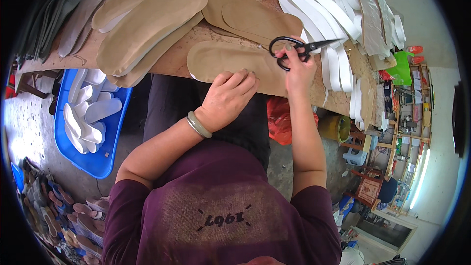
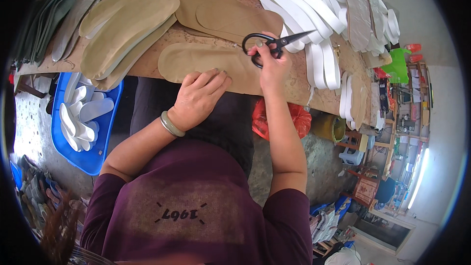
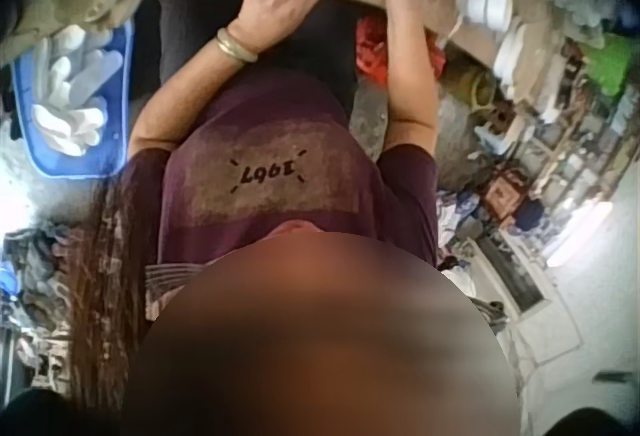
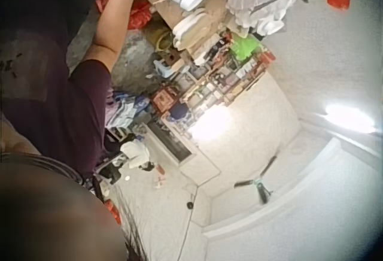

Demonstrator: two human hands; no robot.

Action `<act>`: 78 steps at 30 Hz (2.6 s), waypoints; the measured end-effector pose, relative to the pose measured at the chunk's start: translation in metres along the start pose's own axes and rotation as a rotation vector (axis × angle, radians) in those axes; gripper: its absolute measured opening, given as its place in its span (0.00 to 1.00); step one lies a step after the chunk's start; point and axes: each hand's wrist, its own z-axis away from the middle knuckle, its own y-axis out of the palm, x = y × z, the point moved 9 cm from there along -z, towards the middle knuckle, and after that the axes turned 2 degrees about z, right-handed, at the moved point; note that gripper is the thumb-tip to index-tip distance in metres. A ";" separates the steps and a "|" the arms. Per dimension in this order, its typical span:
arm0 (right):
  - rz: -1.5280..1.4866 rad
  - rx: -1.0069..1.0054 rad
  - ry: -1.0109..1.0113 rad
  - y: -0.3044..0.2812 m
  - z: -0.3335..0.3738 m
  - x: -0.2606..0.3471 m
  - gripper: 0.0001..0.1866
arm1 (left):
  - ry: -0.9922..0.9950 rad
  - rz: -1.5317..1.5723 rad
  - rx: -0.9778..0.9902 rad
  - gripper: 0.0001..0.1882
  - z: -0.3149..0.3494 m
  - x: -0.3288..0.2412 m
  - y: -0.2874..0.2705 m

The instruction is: Cutting and trimming excess material from shoe insoles using scissors.

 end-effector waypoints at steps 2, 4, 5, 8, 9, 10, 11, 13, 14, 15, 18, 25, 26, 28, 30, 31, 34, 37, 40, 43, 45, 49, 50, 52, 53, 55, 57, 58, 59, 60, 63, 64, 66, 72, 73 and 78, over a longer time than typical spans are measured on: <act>0.015 0.119 -0.043 0.002 0.000 0.009 0.15 | 0.005 -0.007 0.005 0.19 -0.001 0.003 0.000; 0.365 0.373 -0.282 0.020 0.007 0.035 0.17 | 0.008 -0.005 0.014 0.19 -0.001 0.002 0.001; 0.715 0.627 -0.531 0.046 0.023 0.046 0.20 | 0.017 -0.031 -0.009 0.18 -0.001 0.002 0.000; 0.893 0.689 -0.726 0.065 0.035 0.057 0.25 | 0.039 -0.068 -0.027 0.18 0.000 0.000 0.000; 0.924 0.647 -0.744 0.068 0.035 0.058 0.25 | 0.048 -0.087 -0.028 0.18 0.000 -0.001 -0.002; 0.917 0.570 -0.794 0.070 0.037 0.060 0.22 | 0.055 -0.088 -0.030 0.18 -0.001 -0.003 -0.001; 0.918 0.562 -0.799 0.073 0.040 0.051 0.22 | 0.028 -0.107 0.006 0.19 0.000 -0.003 0.002; 0.759 0.217 -0.566 0.050 0.025 0.042 0.19 | 0.000 -0.141 0.038 0.21 -0.002 -0.004 0.002; 0.590 0.112 -0.206 0.026 0.008 0.023 0.16 | -0.014 -0.136 0.083 0.23 -0.004 -0.006 0.004; 0.580 0.110 -0.213 0.019 0.004 0.020 0.16 | -0.026 -0.130 0.131 0.25 -0.005 -0.006 0.005; -0.231 -0.171 0.012 -0.027 -0.013 -0.004 0.13 | -0.057 0.078 0.302 0.28 -0.014 -0.007 0.001; 0.427 0.218 -0.046 0.014 0.015 0.051 0.13 | 0.020 0.014 0.318 0.30 -0.026 -0.018 0.020; 0.693 0.349 -0.111 0.030 0.023 0.052 0.14 | 0.023 -0.041 0.283 0.30 -0.023 -0.020 0.026; 0.846 0.379 -0.402 0.045 0.035 0.054 0.16 | 0.031 -0.076 0.260 0.31 -0.019 -0.025 0.030; 1.093 0.434 -0.761 0.067 0.052 0.062 0.20 | 0.074 -0.211 0.240 0.32 -0.016 -0.029 0.032; 1.098 0.438 -0.751 0.066 0.050 0.059 0.20 | 0.071 -0.201 0.244 0.32 -0.014 -0.029 0.033; 1.218 0.447 -0.789 0.065 0.042 0.046 0.18 | 0.078 -0.169 0.229 0.32 -0.012 -0.028 0.032; 1.018 0.243 -0.725 0.038 0.018 0.049 0.14 | 0.087 -0.148 0.211 0.31 -0.012 -0.029 0.030; 0.231 -0.195 0.035 -0.038 -0.023 0.008 0.13 | 0.073 -0.141 0.218 0.31 -0.012 -0.026 0.030; 0.113 -0.011 -0.055 -0.023 -0.011 0.026 0.14 | 0.070 -0.065 0.244 0.30 -0.007 -0.027 0.028; 0.410 0.239 -0.146 0.003 0.005 0.039 0.14 | 0.072 -0.097 0.233 0.30 -0.009 -0.026 0.026; 0.814 0.545 -0.672 0.051 0.026 0.055 0.10 | 0.065 -0.114 0.251 0.30 -0.011 -0.030 0.025; 0.728 0.400 -0.446 0.041 0.018 0.048 0.11 | 0.057 -0.112 0.256 0.30 -0.010 -0.031 0.026; 0.489 0.274 -0.190 0.023 0.001 0.032 0.12 | 0.045 -0.131 0.248 0.30 -0.012 -0.031 0.024; 0.252 0.149 0.075 0.007 -0.007 0.009 0.13 | 0.025 -0.103 0.251 0.30 -0.013 -0.031 0.024; -0.019 -0.046 0.098 -0.024 -0.014 -0.002 0.16 | 0.010 -0.089 0.255 0.29 -0.027 -0.030 0.010; -0.102 -0.167 0.004 -0.053 -0.010 0.001 0.16 | -0.262 0.341 0.616 0.27 -0.035 -0.012 0.016; -0.145 -0.161 0.007 -0.053 -0.003 0.008 0.17 | -0.206 0.233 0.416 0.25 -0.043 -0.001 0.000; -0.188 -0.157 0.011 -0.055 0.001 0.014 0.17 | -0.144 0.126 0.218 0.23 -0.047 0.015 -0.014; -0.216 -0.152 0.008 -0.064 0.004 0.012 0.18 | 0.044 -0.073 -0.116 0.19 -0.057 0.019 -0.038; -0.242 -0.183 0.001 -0.075 0.018 0.010 0.18 | -0.266 0.079 0.492 0.16 -0.064 0.077 0.015; -0.209 -0.179 -0.004 -0.077 0.024 0.014 0.18 | -0.266 0.066 0.489 0.16 -0.069 0.080 0.014; -0.201 -0.183 -0.011 -0.086 0.032 0.018 0.18 | -0.378 0.268 0.794 0.12 -0.059 0.083 0.040; -0.225 -0.217 -0.034 -0.092 0.038 0.028 0.17 | -0.999 1.294 0.542 0.10 -0.027 0.096 0.063; -0.195 -0.178 -0.040 -0.089 0.036 0.030 0.17 | -0.999 1.295 0.542 0.10 -0.023 0.089 0.063; -0.078 -0.053 -0.106 -0.064 0.021 0.046 0.17 | -0.745 0.558 0.335 0.13 -0.022 0.073 0.024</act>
